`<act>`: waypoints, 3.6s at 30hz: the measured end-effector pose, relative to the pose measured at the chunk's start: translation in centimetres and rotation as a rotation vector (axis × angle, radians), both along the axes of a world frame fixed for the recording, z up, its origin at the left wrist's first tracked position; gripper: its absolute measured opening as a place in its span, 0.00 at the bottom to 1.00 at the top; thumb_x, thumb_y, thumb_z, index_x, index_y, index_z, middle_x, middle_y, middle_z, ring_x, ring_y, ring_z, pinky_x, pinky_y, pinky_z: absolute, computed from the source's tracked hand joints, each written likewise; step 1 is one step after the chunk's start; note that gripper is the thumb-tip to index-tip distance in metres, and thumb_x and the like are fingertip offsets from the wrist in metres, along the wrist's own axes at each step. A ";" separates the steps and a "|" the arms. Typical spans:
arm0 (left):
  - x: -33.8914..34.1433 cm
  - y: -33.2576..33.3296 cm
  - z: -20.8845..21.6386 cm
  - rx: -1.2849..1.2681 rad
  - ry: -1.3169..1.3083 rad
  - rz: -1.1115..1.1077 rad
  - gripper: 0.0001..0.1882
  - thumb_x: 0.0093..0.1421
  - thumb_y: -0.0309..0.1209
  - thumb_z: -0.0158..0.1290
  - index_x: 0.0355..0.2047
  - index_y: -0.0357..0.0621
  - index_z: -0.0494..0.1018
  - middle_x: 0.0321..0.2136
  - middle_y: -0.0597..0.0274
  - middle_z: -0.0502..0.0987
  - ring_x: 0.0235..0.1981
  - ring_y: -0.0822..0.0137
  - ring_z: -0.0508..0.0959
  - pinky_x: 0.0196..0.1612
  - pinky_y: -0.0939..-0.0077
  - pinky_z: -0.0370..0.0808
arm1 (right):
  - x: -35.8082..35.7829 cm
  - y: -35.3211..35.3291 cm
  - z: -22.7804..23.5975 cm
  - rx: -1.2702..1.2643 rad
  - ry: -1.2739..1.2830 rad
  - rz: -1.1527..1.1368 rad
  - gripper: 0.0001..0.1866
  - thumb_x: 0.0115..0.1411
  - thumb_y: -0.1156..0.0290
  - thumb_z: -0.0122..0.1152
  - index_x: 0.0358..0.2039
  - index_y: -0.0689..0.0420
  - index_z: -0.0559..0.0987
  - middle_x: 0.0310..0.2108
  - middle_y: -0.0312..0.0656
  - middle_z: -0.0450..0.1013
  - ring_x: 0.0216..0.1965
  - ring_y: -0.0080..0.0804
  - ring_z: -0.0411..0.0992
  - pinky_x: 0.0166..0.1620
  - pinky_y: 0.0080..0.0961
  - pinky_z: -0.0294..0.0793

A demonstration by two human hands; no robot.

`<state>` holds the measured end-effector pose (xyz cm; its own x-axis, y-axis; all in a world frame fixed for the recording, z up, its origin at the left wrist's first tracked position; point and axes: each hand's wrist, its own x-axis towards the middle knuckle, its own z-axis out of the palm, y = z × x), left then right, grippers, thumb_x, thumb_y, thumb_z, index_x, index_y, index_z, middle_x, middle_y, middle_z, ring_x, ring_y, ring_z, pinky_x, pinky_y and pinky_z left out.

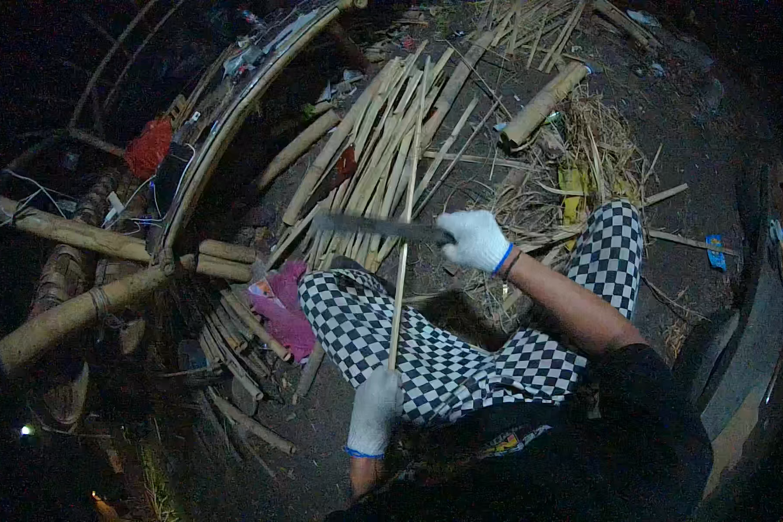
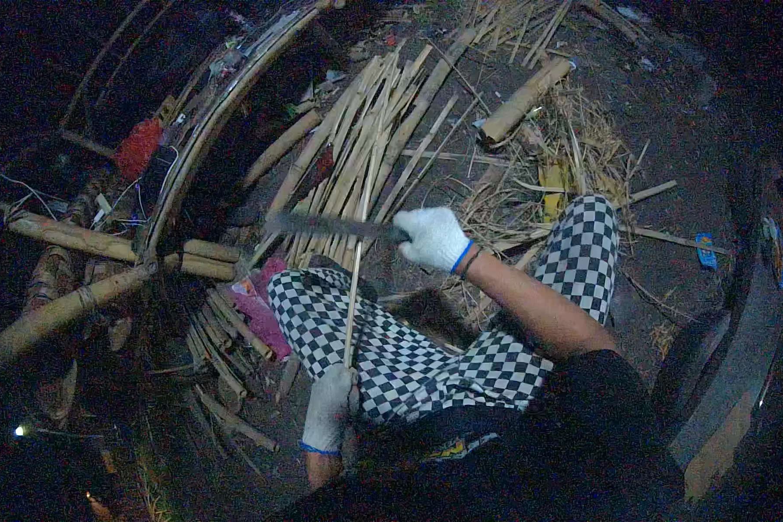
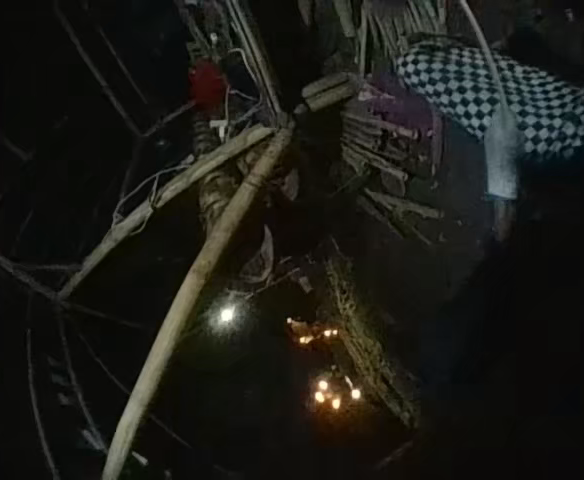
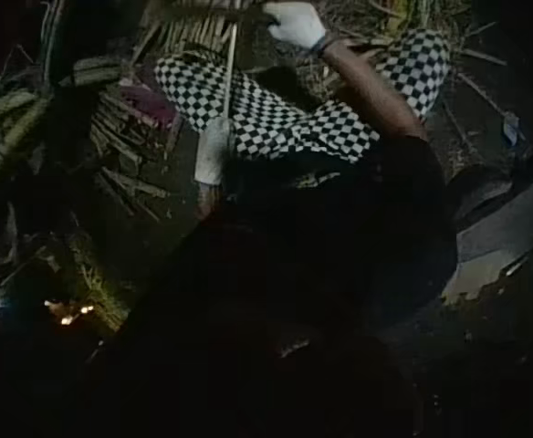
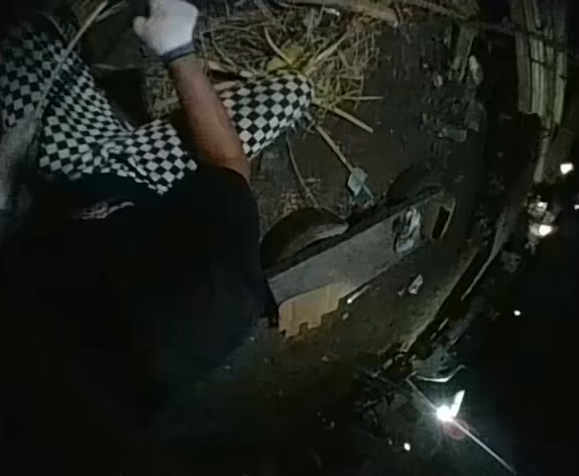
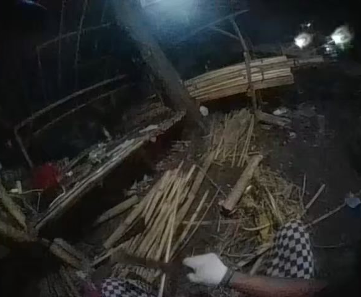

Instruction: The recorder is using a knife to shave thin strips from a length of bamboo.

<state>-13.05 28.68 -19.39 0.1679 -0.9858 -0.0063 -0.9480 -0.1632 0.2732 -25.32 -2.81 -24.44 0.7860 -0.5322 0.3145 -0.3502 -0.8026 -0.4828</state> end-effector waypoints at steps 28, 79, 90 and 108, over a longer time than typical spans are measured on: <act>-1.1 1.5 2.2 0.332 0.221 0.125 0.15 0.65 0.35 0.38 0.38 0.35 0.68 0.28 0.43 0.73 0.32 0.44 0.74 0.34 0.58 0.70 | 0.0 -0.3 -1.2 0.072 -0.010 -0.052 0.13 0.44 0.65 0.56 0.32 0.56 0.76 0.26 0.49 0.73 0.30 0.49 0.74 0.35 0.41 0.74; -1.8 -0.1 2.9 0.121 0.737 0.537 0.13 0.61 0.35 0.43 0.26 0.39 0.68 0.16 0.56 0.68 0.19 0.59 0.71 0.23 0.67 0.66 | 0.5 0.1 0.8 -0.017 -0.059 -0.023 0.15 0.38 0.67 0.59 0.31 0.50 0.78 0.22 0.43 0.72 0.27 0.43 0.74 0.31 0.37 0.73; -2.1 1.6 3.6 0.133 0.895 0.563 0.11 0.59 0.34 0.45 0.26 0.39 0.68 0.17 0.64 0.68 0.18 0.70 0.67 0.24 0.75 0.65 | 0.1 -1.3 2.0 0.037 -0.144 -0.308 0.11 0.45 0.70 0.54 0.30 0.56 0.79 0.25 0.50 0.73 0.30 0.49 0.74 0.34 0.39 0.75; -1.8 0.4 2.5 0.321 1.083 0.845 0.14 0.60 0.37 0.43 0.25 0.40 0.69 0.17 0.63 0.68 0.21 0.71 0.68 0.24 0.79 0.63 | 0.3 0.6 1.3 0.070 -0.013 -0.286 0.08 0.45 0.67 0.54 0.25 0.55 0.75 0.20 0.50 0.72 0.26 0.49 0.73 0.31 0.43 0.72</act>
